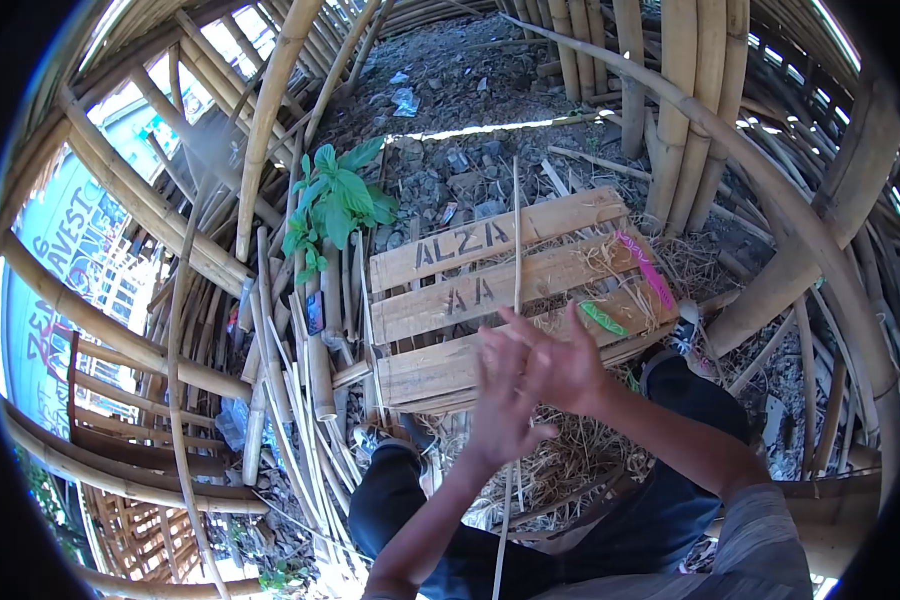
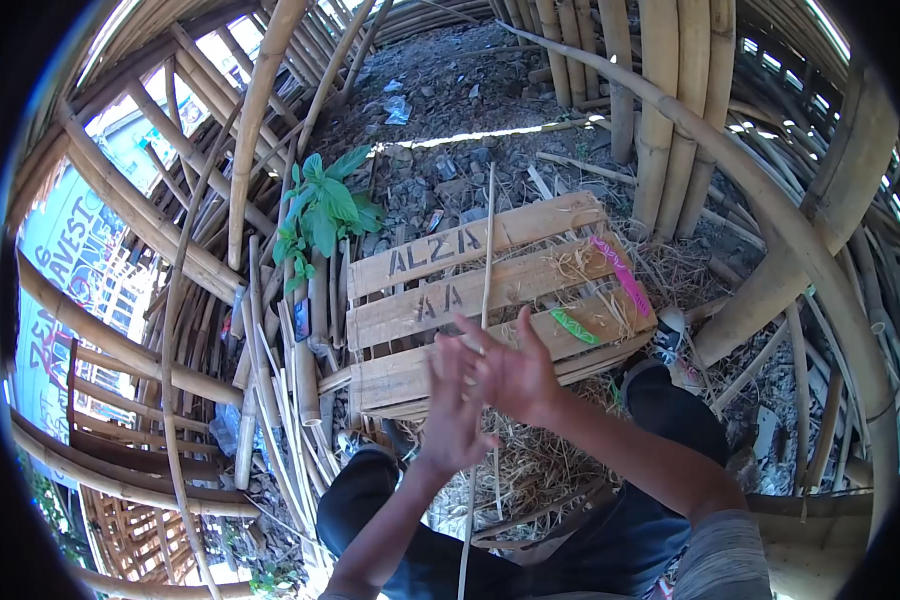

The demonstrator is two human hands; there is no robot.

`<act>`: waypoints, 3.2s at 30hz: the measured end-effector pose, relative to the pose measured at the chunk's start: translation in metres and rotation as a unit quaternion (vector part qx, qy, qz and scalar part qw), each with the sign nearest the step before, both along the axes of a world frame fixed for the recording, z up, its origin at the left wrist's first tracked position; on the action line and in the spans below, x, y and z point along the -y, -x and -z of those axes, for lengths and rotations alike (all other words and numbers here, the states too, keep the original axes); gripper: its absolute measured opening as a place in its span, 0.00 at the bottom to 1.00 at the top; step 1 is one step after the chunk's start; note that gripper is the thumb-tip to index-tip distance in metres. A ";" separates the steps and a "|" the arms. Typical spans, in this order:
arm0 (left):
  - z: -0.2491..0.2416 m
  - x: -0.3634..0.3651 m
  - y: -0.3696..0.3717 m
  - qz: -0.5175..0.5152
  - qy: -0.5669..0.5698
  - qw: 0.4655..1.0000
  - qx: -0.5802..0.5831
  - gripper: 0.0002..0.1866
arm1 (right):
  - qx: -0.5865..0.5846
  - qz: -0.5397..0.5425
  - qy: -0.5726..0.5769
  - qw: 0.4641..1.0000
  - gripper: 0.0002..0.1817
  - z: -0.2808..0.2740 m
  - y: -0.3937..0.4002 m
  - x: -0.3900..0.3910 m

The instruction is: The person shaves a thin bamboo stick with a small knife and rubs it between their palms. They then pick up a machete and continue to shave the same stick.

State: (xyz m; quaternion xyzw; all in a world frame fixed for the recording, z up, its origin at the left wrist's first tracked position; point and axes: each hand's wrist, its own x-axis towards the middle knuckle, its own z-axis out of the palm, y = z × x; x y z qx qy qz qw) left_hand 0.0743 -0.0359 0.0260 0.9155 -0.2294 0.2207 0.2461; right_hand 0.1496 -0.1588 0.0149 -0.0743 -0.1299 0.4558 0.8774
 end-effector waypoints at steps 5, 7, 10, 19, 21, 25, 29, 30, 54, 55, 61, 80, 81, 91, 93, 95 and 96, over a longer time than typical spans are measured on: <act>0.006 -0.014 -0.025 0.032 -0.135 0.988 -0.059 0.39 | 0.007 -0.007 -0.003 1.000 0.49 -0.011 0.000 0.007; 0.006 -0.033 -0.036 -0.040 -0.092 0.993 -0.069 0.39 | 0.025 0.008 -0.016 1.000 0.49 -0.032 -0.008 0.018; 0.001 -0.038 -0.029 -0.120 -0.033 0.990 -0.070 0.38 | 0.037 0.024 -0.040 0.998 0.48 -0.045 -0.013 0.023; 0.018 -0.018 -0.020 0.040 -0.182 0.982 -0.001 0.34 | 0.028 -0.015 0.004 0.999 0.50 -0.031 0.002 0.012; 0.001 -0.028 -0.025 -0.069 -0.193 0.978 -0.033 0.33 | 0.040 0.020 0.001 0.999 0.49 -0.039 -0.010 0.021; -0.001 -0.028 -0.013 -0.099 -0.098 0.989 -0.059 0.36 | 0.049 0.030 -0.020 0.998 0.47 -0.040 -0.012 0.023; 0.015 -0.005 0.009 -0.001 -0.126 0.992 -0.001 0.38 | 0.025 -0.006 -0.012 1.000 0.49 -0.021 -0.008 0.014; 0.018 0.001 0.009 -0.001 -0.126 0.992 -0.001 0.38 | 0.003 -0.030 -0.024 0.999 0.49 -0.018 -0.005 0.011; 0.009 -0.036 -0.033 0.251 0.796 0.445 -0.324 0.42 | 0.692 0.303 0.451 0.475 0.33 -0.024 0.013 0.005; 0.010 -0.027 -0.032 0.253 0.788 0.455 -0.329 0.43 | 0.706 0.307 0.480 0.420 0.30 -0.024 0.018 0.001; 0.017 0.012 -0.018 0.187 0.815 0.389 -0.385 0.43 | 0.758 0.297 0.518 0.263 0.29 0.000 -0.014 0.000; -0.008 0.027 -0.043 0.162 0.264 0.935 -0.173 0.43 | 0.648 0.463 0.534 0.283 0.36 0.042 -0.079 -0.013; -0.018 0.022 -0.049 0.162 0.140 0.968 -0.132 0.43 | 0.650 0.462 0.532 0.284 0.36 0.036 -0.075 -0.012; -0.013 -0.011 -0.067 -0.005 0.190 0.980 -0.057 0.32 | 0.665 0.231 0.635 0.318 0.36 0.004 -0.038 -0.016; -0.015 -0.003 -0.063 0.089 0.119 0.989 -0.028 0.31 | 0.689 0.292 0.590 0.302 0.36 0.018 -0.041 -0.017; -0.010 -0.005 -0.059 0.091 -0.097 0.990 -0.042 0.27 | 0.718 0.356 0.544 0.248 0.36 0.030 -0.040 -0.019; -0.006 -0.016 -0.062 0.001 -0.028 0.993 -0.111 0.27 | 0.719 0.354 0.544 0.249 0.36 0.022 -0.035 -0.022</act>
